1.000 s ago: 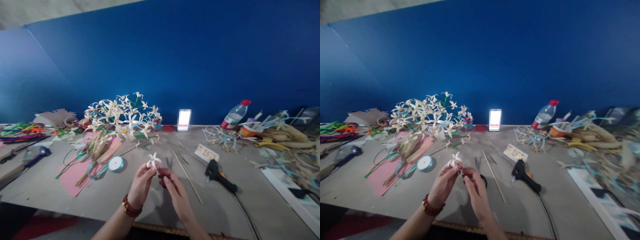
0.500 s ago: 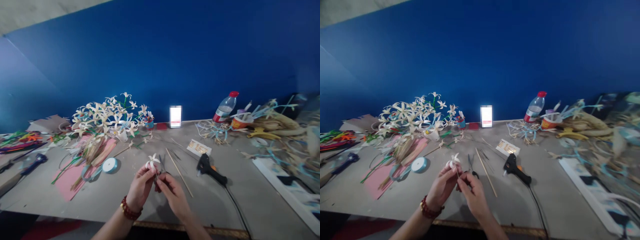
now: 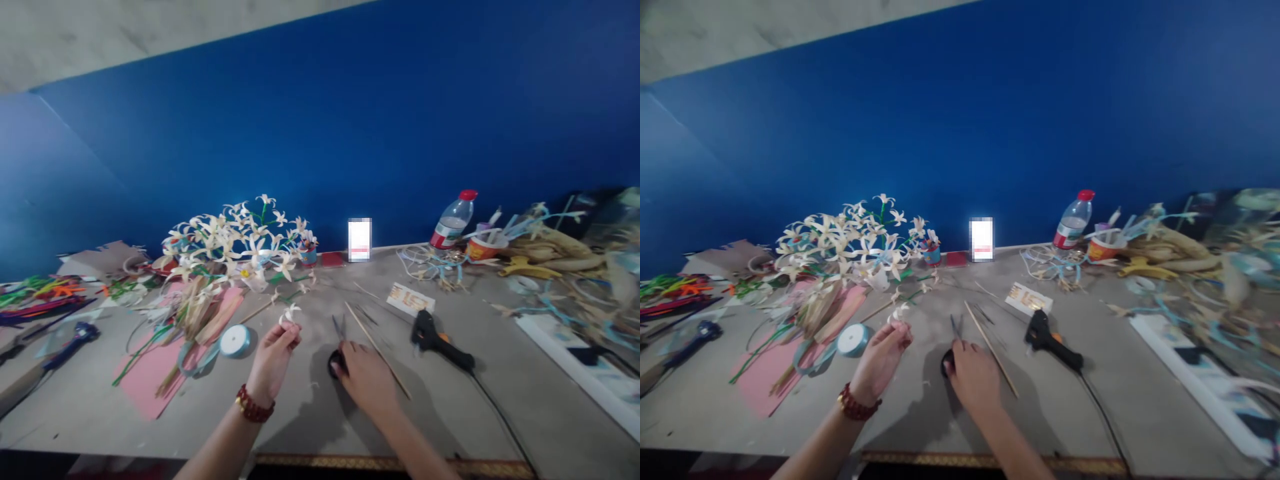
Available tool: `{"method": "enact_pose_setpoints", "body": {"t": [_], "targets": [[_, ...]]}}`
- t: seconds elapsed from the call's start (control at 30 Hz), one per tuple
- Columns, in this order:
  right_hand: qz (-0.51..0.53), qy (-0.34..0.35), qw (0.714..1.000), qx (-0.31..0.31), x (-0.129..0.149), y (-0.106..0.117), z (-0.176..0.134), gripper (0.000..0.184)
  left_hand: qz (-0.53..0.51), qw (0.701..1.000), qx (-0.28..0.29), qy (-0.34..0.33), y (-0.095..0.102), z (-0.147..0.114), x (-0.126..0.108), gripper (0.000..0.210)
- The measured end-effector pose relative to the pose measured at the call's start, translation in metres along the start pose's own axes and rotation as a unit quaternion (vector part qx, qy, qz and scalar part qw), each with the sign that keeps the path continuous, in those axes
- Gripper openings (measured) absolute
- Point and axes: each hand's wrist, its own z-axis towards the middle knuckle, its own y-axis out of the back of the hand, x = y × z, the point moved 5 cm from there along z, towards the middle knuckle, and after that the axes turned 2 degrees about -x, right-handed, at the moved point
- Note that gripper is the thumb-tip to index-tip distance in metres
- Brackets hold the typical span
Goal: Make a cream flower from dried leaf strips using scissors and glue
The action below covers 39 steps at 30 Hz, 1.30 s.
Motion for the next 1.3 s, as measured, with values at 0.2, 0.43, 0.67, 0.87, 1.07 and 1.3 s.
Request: {"method": "enact_pose_setpoints", "body": {"t": [0.2,0.43,0.67,0.87,1.07,1.3], "targets": [[-0.074,-0.037,0.996,-0.018,-0.012,0.001,-0.006,0.017,-0.007,1.000,0.001,0.007,0.013,0.004,-0.009,0.028],[-0.071,-0.073,0.994,0.049,-0.020,0.012,-0.001,0.004,0.022,0.999,0.033,0.011,0.012,0.015,-0.013,0.024],[0.140,-0.084,0.985,0.058,-0.046,0.013,0.003,0.013,0.104,0.993,0.062,0.004,0.006,0.027,-0.019,0.024],[0.195,-0.038,0.977,0.072,-0.042,0.044,-0.009,0.025,0.172,0.981,0.085,-0.007,-0.002,0.033,-0.022,0.026],[0.018,-0.012,0.995,0.094,-0.014,0.075,-0.003,0.020,0.236,0.966,0.094,-0.055,-0.010,0.031,-0.022,0.023],[0.005,0.002,0.992,0.123,-0.003,0.085,0.005,0.016,0.293,0.944,0.101,-0.110,-0.014,0.026,-0.028,0.023]]}}
